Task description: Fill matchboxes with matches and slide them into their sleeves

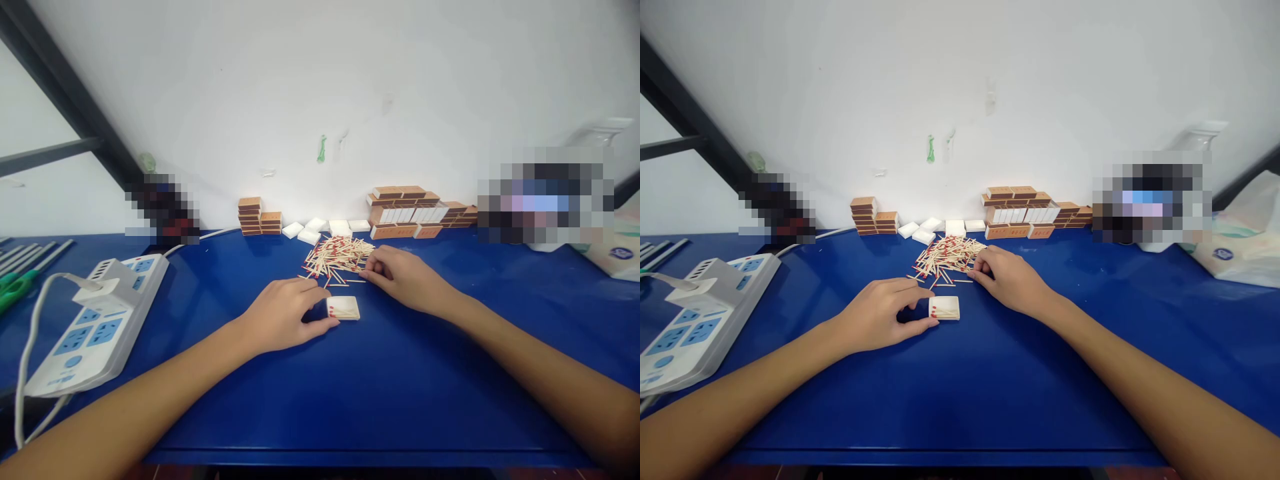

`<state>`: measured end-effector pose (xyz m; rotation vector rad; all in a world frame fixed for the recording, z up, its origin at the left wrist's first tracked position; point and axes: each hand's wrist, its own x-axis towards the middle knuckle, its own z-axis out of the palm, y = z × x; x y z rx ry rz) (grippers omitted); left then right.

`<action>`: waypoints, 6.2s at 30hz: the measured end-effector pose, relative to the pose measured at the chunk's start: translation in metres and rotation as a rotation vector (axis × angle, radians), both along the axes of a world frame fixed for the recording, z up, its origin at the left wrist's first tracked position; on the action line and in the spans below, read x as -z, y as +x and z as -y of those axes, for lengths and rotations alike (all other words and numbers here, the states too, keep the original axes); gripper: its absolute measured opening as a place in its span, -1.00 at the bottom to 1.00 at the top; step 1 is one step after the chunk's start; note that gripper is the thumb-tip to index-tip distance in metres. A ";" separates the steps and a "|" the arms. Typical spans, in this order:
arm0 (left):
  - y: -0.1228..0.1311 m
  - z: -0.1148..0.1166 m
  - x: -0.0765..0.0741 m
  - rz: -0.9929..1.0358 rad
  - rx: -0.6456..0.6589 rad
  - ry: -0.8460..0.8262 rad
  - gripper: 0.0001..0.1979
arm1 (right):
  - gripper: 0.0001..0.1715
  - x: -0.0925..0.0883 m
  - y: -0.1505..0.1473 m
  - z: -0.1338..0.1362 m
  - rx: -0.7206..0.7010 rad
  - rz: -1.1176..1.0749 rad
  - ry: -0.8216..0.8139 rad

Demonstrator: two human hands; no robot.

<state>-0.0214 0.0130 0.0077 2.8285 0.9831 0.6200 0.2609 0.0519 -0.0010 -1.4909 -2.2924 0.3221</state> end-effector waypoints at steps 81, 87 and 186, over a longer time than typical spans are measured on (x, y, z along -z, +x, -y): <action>-0.001 -0.001 -0.004 -0.091 -0.091 -0.019 -0.66 | -0.88 -0.009 -0.028 0.022 -0.108 0.086 0.036; -0.001 -0.002 -0.004 -0.089 -0.092 -0.022 -0.69 | -0.88 -0.012 -0.037 0.039 -0.264 -0.045 0.056; 0.000 0.001 -0.004 -0.079 0.069 -0.107 -0.67 | -0.54 -0.016 0.007 0.005 -0.136 0.152 -0.017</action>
